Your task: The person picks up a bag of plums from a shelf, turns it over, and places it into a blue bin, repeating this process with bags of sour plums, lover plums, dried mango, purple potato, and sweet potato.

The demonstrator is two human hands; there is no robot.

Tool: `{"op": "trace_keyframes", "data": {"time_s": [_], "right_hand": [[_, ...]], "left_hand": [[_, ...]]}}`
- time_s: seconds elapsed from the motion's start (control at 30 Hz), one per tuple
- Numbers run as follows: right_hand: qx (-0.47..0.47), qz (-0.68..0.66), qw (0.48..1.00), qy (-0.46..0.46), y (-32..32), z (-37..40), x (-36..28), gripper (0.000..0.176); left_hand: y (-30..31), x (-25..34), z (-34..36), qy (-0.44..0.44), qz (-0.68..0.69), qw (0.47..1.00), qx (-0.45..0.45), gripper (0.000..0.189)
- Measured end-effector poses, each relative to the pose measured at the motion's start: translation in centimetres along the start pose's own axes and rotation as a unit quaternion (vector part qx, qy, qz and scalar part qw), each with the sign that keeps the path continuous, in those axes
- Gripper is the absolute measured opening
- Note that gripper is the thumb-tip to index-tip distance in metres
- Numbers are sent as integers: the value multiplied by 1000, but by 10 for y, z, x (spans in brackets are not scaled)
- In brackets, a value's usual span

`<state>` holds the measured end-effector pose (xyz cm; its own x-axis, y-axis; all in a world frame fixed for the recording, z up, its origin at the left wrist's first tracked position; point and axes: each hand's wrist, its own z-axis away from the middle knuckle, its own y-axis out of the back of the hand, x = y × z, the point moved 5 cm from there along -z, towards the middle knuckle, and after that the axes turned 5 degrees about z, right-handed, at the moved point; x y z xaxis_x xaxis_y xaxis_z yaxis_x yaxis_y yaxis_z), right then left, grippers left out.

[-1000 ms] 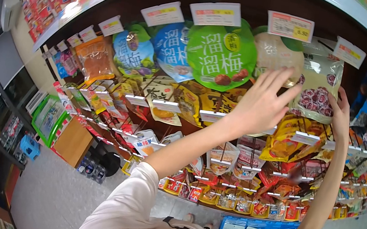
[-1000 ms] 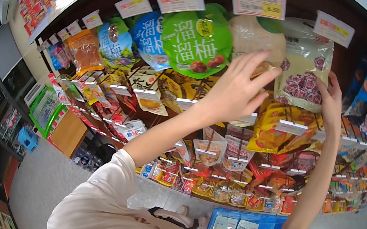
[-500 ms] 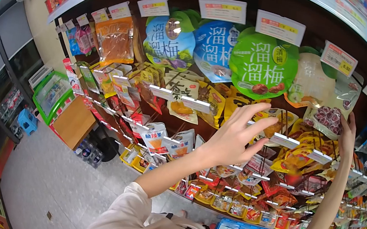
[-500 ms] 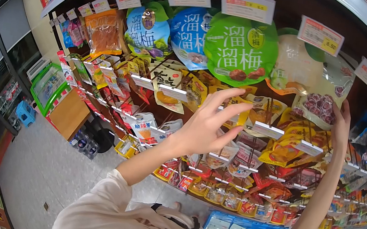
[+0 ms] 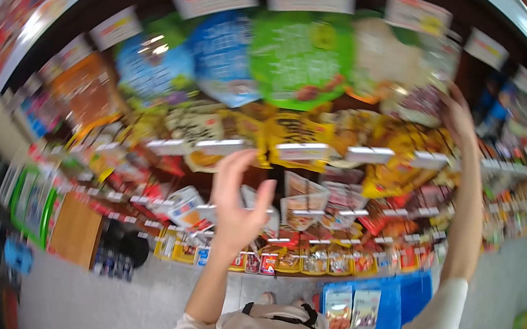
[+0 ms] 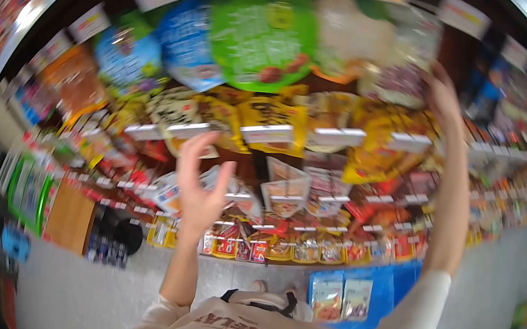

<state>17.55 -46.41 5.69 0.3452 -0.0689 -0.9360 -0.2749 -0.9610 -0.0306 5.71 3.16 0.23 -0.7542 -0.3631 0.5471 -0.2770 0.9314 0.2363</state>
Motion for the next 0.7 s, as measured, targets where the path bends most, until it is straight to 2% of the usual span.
{"op": "trace_keyframes", "data": {"time_s": [0.07,0.2,0.27,0.33,0.4,0.43,0.47,0.63,0.67,0.7], "right_hand": [[15,-3,1000,6,-6,2,-2,49],[24,28,999,-1,-11,6,-5,55],[65,96,993,21,-3,1,5,49],[56,132,990,17,-13,15,-7,50],[107,249,960,65,-3,14,-8,50],[122,235,959,103,8,6,3,54],[144,267,942,146,14,3,5,48],[150,296,911,246,26,24,-5,39],[175,276,933,149,11,40,-32,49],[160,411,897,29,44,39,-10,45]], "left_hand": [[2,-7,7,46,28,999,8,46],[5,-12,17,72,57,996,10,45],[5,-17,23,86,62,994,-3,45],[4,-19,30,93,69,993,-11,45],[4,-18,36,104,76,992,-19,44],[4,-17,39,116,81,990,-22,44],[3,-17,41,128,86,988,-25,44],[7,-21,66,167,80,981,-52,42],[8,-24,74,174,79,980,-53,41],[8,-28,84,185,86,977,-56,41]]}}
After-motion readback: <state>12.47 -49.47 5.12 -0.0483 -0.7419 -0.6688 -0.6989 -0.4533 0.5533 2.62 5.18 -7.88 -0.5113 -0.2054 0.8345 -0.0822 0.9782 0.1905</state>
